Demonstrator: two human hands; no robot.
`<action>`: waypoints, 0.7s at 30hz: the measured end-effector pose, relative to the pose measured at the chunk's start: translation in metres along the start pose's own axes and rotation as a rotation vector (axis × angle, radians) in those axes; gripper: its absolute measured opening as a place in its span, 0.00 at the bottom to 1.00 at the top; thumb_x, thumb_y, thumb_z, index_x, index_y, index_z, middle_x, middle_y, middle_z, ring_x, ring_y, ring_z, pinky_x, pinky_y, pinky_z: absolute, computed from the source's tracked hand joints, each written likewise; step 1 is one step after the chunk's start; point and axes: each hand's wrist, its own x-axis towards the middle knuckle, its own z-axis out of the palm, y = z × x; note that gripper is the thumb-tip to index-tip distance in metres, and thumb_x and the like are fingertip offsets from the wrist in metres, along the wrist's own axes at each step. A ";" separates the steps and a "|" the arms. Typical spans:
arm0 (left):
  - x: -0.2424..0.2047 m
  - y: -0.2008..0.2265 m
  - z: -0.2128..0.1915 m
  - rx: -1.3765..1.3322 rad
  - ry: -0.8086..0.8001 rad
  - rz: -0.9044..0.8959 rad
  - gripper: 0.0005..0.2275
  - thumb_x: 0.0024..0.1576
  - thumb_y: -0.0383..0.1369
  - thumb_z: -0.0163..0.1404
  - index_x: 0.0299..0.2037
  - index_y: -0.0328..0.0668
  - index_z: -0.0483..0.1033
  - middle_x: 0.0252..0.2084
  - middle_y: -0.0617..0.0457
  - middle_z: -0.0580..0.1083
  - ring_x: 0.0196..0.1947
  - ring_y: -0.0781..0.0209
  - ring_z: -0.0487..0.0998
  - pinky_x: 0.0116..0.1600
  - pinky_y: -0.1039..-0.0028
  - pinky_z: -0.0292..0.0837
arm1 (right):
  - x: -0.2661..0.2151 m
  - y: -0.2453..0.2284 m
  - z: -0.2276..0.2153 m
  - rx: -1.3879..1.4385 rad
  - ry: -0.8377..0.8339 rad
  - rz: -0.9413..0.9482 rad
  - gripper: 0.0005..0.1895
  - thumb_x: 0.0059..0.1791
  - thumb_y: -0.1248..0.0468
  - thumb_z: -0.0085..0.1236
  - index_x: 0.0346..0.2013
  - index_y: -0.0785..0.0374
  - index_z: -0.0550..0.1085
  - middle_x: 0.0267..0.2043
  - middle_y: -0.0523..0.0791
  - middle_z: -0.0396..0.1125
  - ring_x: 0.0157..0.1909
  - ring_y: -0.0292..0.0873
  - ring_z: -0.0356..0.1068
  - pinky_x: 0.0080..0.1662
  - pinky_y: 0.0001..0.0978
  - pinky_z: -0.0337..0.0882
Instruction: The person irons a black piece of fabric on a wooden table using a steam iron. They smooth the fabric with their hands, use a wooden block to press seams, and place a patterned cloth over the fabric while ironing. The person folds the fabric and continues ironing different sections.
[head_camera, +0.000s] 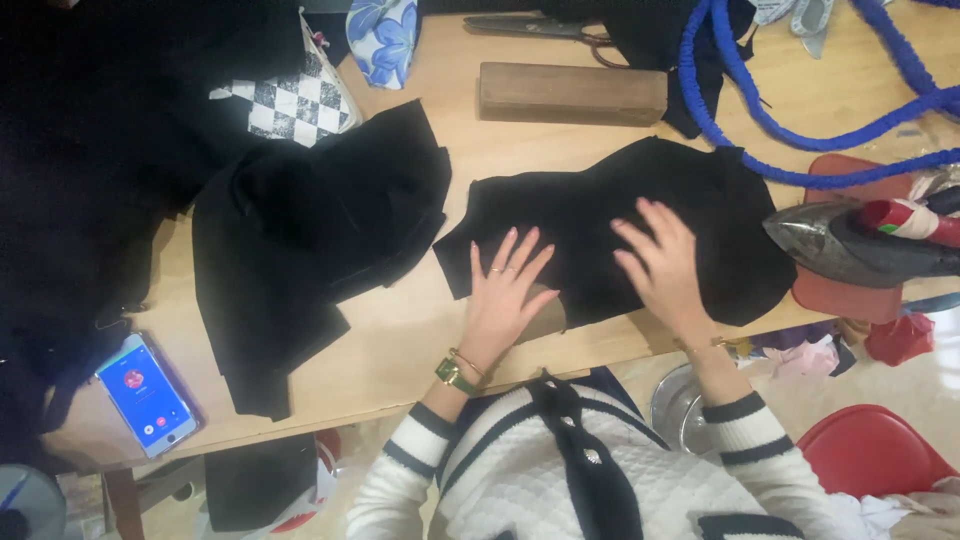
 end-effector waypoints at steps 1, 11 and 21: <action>0.000 -0.002 -0.002 0.000 -0.001 0.001 0.27 0.65 0.55 0.40 0.73 0.62 0.58 0.79 0.60 0.50 0.79 0.51 0.45 0.74 0.32 0.37 | 0.000 -0.002 0.003 0.000 0.000 0.002 0.20 0.57 0.57 0.53 0.64 0.48 0.72 0.72 0.50 0.58 0.74 0.56 0.54 0.68 0.52 0.54; -0.003 -0.036 0.011 0.045 0.054 0.091 0.21 0.64 0.54 0.43 0.67 0.69 0.66 0.76 0.63 0.56 0.78 0.59 0.48 0.74 0.31 0.36 | 0.005 -0.013 0.003 -0.021 -0.106 0.000 0.23 0.57 0.46 0.47 0.66 0.43 0.70 0.74 0.49 0.55 0.75 0.54 0.51 0.70 0.57 0.52; -0.003 -0.070 0.012 0.237 0.084 0.259 0.24 0.51 0.31 0.62 0.59 0.53 0.72 0.65 0.58 0.70 0.69 0.61 0.68 0.77 0.53 0.54 | -0.063 -0.059 0.047 0.042 -0.051 -0.086 0.40 0.40 0.31 0.63 0.59 0.45 0.68 0.67 0.46 0.56 0.71 0.52 0.50 0.69 0.57 0.46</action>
